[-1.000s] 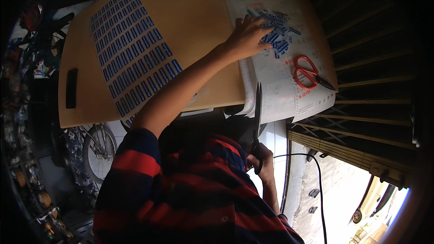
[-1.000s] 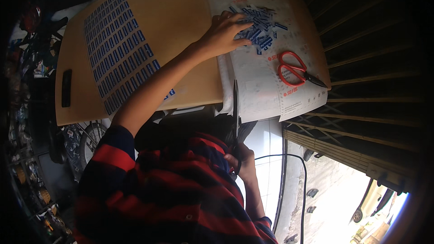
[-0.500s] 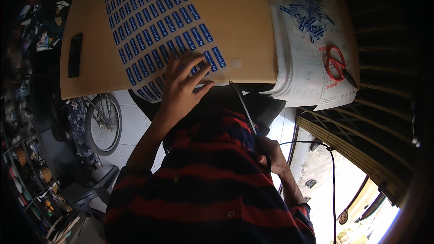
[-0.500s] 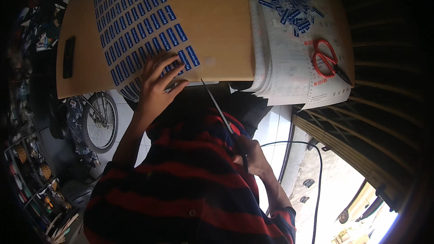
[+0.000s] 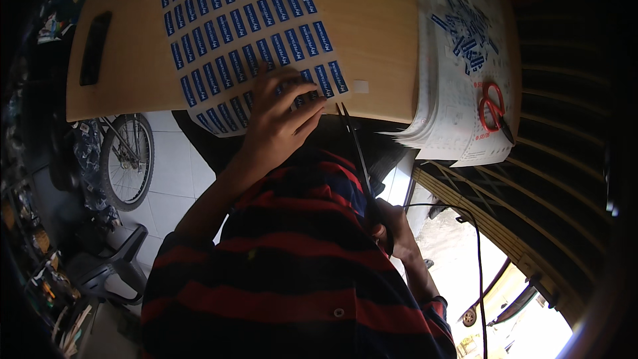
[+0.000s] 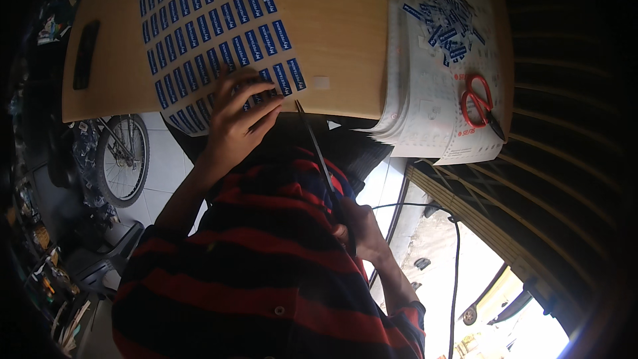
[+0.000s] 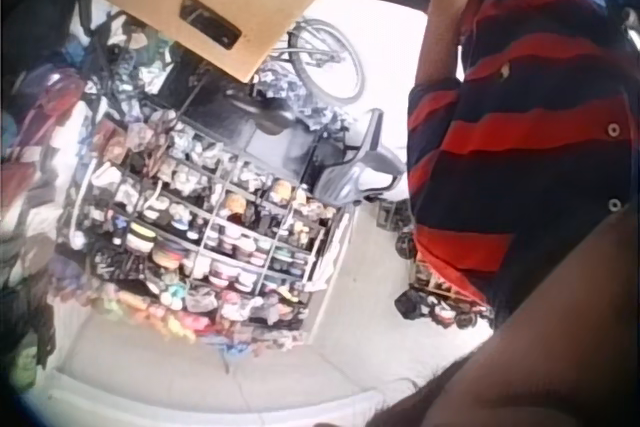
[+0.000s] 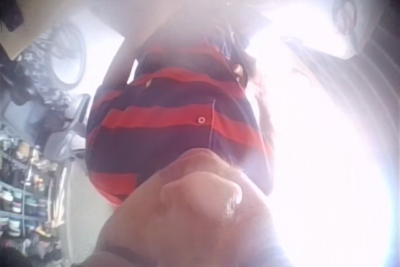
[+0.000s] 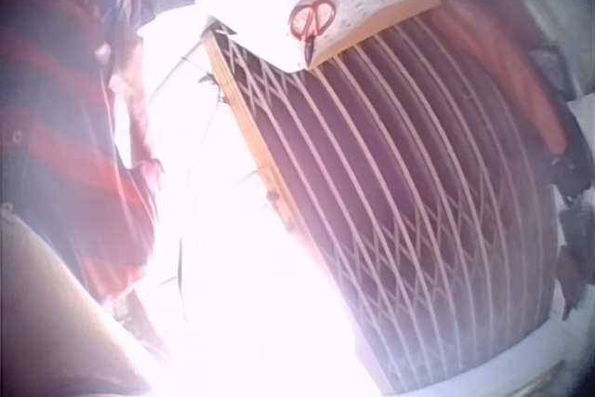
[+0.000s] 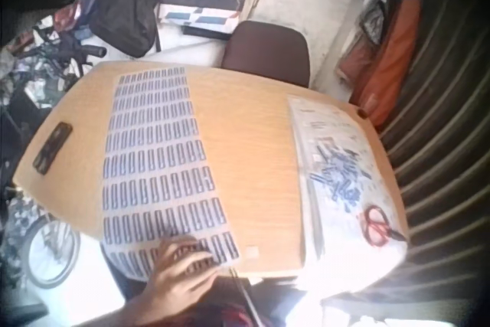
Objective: The person cuts strips of stickers from a larger sheet using scissors and places the individual strips onto a pile.
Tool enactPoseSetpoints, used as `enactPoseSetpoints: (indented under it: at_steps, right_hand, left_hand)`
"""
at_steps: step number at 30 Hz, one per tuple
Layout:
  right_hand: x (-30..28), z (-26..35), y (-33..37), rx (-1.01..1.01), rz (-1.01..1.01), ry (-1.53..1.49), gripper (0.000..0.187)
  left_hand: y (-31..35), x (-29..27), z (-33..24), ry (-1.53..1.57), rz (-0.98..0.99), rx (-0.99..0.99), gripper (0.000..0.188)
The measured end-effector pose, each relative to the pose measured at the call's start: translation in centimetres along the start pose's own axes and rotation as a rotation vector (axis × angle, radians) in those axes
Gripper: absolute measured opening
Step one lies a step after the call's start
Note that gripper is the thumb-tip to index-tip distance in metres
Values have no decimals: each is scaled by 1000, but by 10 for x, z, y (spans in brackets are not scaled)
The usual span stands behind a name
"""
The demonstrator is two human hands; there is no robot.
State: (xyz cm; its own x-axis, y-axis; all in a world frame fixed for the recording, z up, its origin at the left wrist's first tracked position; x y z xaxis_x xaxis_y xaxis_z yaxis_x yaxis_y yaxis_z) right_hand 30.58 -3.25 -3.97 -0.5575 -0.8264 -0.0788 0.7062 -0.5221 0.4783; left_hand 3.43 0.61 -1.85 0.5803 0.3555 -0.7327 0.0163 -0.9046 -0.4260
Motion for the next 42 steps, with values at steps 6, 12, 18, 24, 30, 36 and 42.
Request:
enactPoseSetpoints:
  at_steps: [6, 12, 18, 24, 30, 36, 42]
  right_hand:
    - [-4, 19, -18, 15, -28, 132, 74]
    - [0, 37, -27, 37, -85, 122, 75]
    - [0, 40, -30, 82, -98, 125, 74]
    - [-3, 42, -28, 105, -119, 158, 71]
    - [-6, 41, -25, 154, -90, 78, 53]
    - [-9, 52, -28, 128, -99, 65, 55]
    - [-10, 42, -26, 164, -99, -50, 45]
  left_hand:
    - [-1, 4, -1, 35, -14, -5, 22]
    - [-1, 6, -1, 58, -51, -4, 25]
    - [0, 7, 1, 57, -52, -13, 30]
    - [3, 8, 3, 74, -56, -25, 35]
    - [3, 11, 2, 61, -68, 18, 30]
    - [-3, 8, -3, 17, -44, -23, 28]
    - [-10, 10, -5, 15, -86, -13, 25]
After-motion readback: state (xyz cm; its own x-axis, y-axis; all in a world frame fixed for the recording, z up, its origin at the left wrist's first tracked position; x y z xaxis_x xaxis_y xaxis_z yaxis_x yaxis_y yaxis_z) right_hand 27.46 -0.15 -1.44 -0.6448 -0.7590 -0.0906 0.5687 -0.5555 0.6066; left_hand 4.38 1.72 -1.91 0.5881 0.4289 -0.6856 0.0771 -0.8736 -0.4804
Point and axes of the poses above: each hand's wrist, its own y-axis away from the middle knuckle, its own x-axis out of the palm, z = x × y, the point moved 7 cm from there along -y, towards the middle knuckle, and after that the axes turned 6 degrees about z, right-handed, at the moved point
